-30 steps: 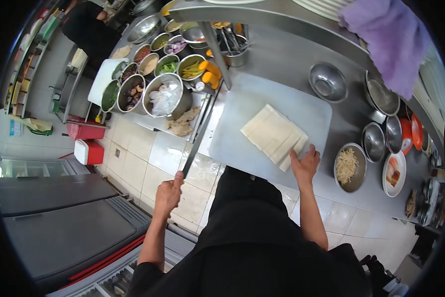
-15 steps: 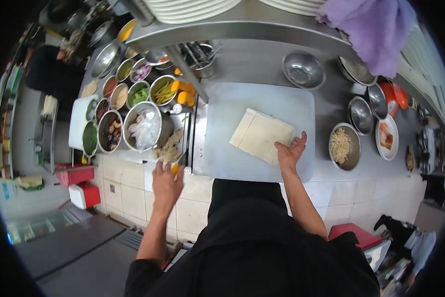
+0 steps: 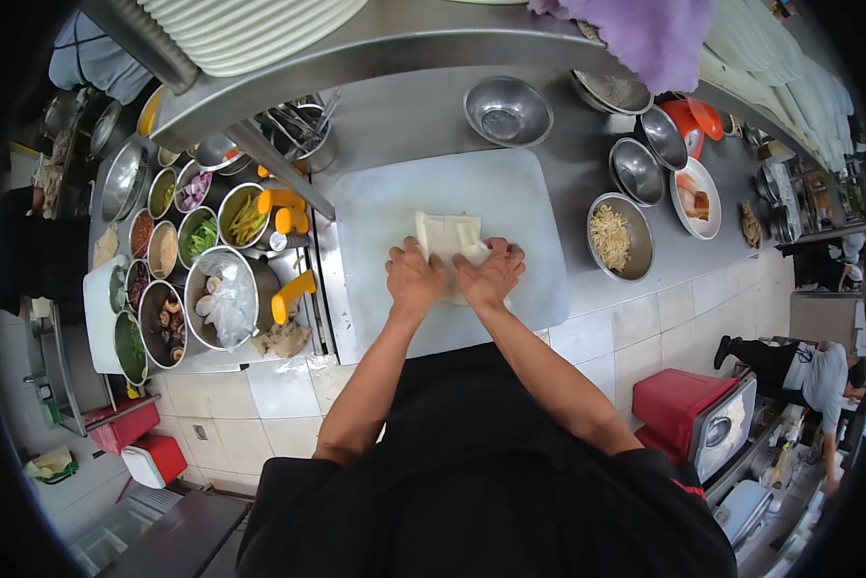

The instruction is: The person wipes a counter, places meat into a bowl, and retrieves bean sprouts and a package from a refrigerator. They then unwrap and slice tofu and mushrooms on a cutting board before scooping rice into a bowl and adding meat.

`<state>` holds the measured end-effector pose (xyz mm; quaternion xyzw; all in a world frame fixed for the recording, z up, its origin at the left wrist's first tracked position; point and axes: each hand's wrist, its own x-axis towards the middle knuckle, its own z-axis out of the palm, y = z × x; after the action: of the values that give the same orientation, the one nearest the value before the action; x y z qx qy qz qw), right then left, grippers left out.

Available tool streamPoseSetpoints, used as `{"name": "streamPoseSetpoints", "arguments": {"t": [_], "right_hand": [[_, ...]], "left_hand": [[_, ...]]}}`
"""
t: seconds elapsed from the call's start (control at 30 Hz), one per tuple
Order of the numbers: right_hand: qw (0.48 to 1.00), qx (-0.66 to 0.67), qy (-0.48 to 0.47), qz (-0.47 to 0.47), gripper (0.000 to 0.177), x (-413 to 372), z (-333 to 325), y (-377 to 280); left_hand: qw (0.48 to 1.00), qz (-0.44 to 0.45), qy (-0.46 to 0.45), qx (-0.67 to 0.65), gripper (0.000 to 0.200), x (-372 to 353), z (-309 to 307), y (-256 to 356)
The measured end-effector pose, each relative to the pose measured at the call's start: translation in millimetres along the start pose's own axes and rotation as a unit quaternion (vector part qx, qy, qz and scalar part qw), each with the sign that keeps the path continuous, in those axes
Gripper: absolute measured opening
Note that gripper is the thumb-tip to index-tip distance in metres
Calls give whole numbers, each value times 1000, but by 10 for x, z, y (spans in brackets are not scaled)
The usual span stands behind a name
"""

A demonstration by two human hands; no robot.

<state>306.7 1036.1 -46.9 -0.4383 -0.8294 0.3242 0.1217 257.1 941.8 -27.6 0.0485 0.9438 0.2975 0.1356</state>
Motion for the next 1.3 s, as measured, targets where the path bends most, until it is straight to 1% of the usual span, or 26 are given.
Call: {"name": "streamPoseSetpoints", "arguments": {"t": [0.03, 0.07, 0.1, 0.13, 0.2, 0.23, 0.27, 0.3, 0.33, 0.4, 0.43, 0.47, 0.53, 0.57, 0.63, 0.73, 0.8, 0.83, 0.9, 1.0, 1.03, 1.1, 1.13, 1.17, 1.23, 1.3], "right_hand": [[991, -84, 79, -64, 57, -29, 23, -8], [991, -86, 78, -60, 57, -25, 34, 13], [997, -44, 19, -59, 62, 5, 35, 40], [998, -2, -41, -58, 68, 37, 39, 56], [998, 23, -50, -23, 65, 69, -5, -5], [997, 50, -57, 10, 62, 99, -31, -44], [997, 53, -56, 12, 62, 141, -89, -94], [991, 54, -116, 40, 58, 192, -164, -138], [981, 54, -177, 65, 54, 232, -213, -164], [976, 24, -208, 58, 51, 268, -227, -191], [970, -8, -238, 52, 48, 274, -222, -203], [969, -7, -243, 47, 48, 261, -166, -161], [986, -83, -95, -108, 48, 185, -38, -2], [986, -79, -98, -112, 48, 172, -69, 13], [966, 129, -224, -21, 45, 187, -147, 35], [962, 141, -232, -1, 49, 232, -173, 73], [948, 132, -281, 67, 57, 327, -212, 49], [948, 147, -272, 73, 57, 348, -227, 67], [932, 192, -298, 80, 58, 364, -204, 122], [920, 247, -296, 70, 57, 513, -214, 104], [914, 283, -285, 60, 55, 586, -241, 78], [907, 333, -250, 61, 52, 877, -326, -133], [899, 372, -224, 57, 49, 1072, -411, -286], [894, 379, -234, 48, 52, 1320, -593, -475], [901, 390, -186, -18, 56, 1856, -459, -694], [923, 350, -155, -29, 56, 2437, -147, -839]], "left_hand": [[1000, 1, -1, 1, 44, -2, 18, -8], [999, 19, -8, -47, 44, -35, 5, 10], [995, 37, -16, -97, 44, -76, -9, 31], [995, 35, -18, -97, 44, -97, -39, 63], [979, -61, -99, -166, 46, -112, -149, 165], [980, -59, -99, -164, 46, -92, -86, 106], [956, -56, -86, -275, 43, -58, 30, -13], [919, -52, -70, -383, 40, -42, 49, -49], [920, -51, -69, -383, 40, -22, 65, -76], [911, -125, -139, -368, 38, 0, 19, -57], [911, -128, -132, -369, 38, -21, 49, -61], [932, -116, -108, -328, 37, -66, 109, -73], [950, -106, -79, -283, 37, -181, 130, -26], [949, -98, -67, -291, 37, -245, 77, 51], [950, -84, -53, -295, 37, -286, 92, 103], [868, -165, -78, -462, 38, -250, 43, 156], [855, -196, -98, -469, 45, -206, 82, 114], [863, -185, -105, -459, 45, -224, 100, 127], [830, -201, -104, -510, 49, -245, 79, 244], [825, -206, -89, -518, 50, -124, 146, 334], [832, -198, -97, -508, 50, -18, 140, 400], [863, -73, -63, -496, 52, 260, 103, 681], [863, -62, -68, -496, 51, 429, 50, 872], [863, -51, -73, -497, 49, 645, -12, 1074], [882, -22, -106, -458, 47, 1134, -119, 1398], [895, 10, -64, -440, 39, 1693, 16, 1558]]}}
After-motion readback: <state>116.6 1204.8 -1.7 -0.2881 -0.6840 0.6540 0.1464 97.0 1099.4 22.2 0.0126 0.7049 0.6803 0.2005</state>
